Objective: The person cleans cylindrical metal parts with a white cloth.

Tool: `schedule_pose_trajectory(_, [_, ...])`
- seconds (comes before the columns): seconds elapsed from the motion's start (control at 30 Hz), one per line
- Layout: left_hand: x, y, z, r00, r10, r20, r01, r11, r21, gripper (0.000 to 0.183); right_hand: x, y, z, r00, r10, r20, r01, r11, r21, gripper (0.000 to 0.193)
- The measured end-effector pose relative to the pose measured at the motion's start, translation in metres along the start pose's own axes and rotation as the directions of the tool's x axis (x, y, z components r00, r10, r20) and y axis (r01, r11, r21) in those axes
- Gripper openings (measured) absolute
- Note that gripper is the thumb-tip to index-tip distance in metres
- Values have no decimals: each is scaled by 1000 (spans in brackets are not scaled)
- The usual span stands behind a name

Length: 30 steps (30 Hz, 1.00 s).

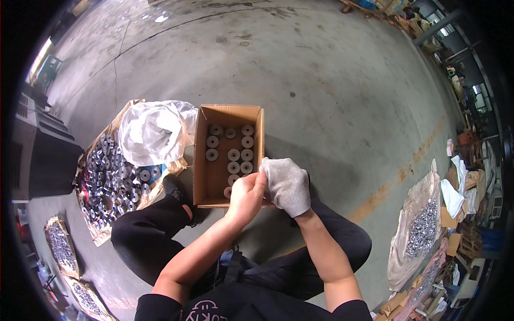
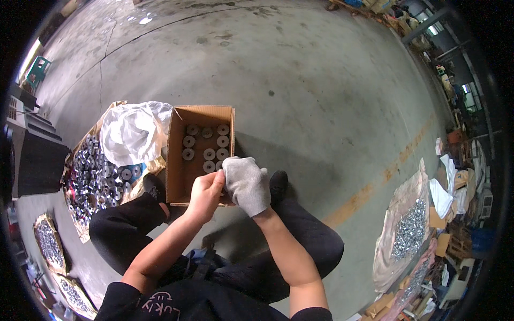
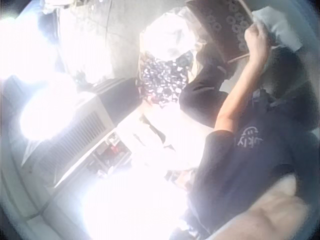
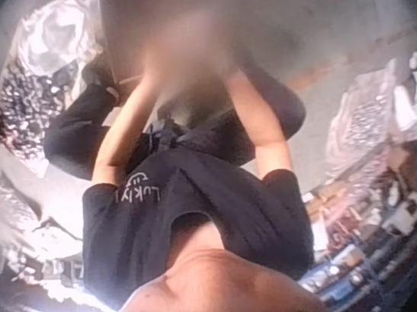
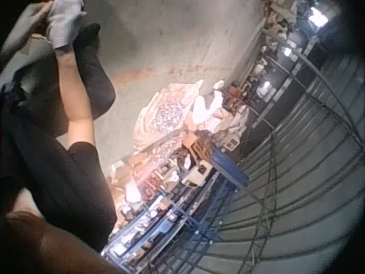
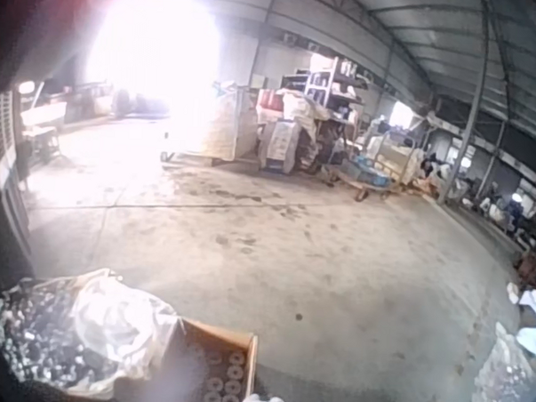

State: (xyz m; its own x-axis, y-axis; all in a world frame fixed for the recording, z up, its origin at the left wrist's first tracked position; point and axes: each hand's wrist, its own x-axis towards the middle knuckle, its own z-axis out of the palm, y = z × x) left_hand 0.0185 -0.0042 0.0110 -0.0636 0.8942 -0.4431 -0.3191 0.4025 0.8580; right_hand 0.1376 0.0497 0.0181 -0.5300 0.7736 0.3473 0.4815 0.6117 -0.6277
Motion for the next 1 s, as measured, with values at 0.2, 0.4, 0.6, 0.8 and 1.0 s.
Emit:
schedule_pose_trajectory(0.2, [5,-2,0,995,27,96,-32,998,51,35,-1,1,-1,976,192,104,-143,923,-357,25])
schedule_pose_trajectory(0.4, [6,4,-10,981,-52,187,110,942,-316,34,6,-3,-26,981,178,78,-172,982,-80,23])
schedule_pose_trajectory(0.6, [8,8,-16,885,-57,462,363,705,-609,27,20,-10,-23,826,555,96,-510,664,547,14])
schedule_pose_trajectory(0.8, [16,9,-23,843,-73,534,410,730,-547,17,7,-7,-2,990,-59,130,63,998,-20,35])
schedule_pose_trajectory(1.0, [6,27,-16,885,-288,366,367,915,-168,21,5,-3,-4,971,7,238,-6,1000,-5,40])
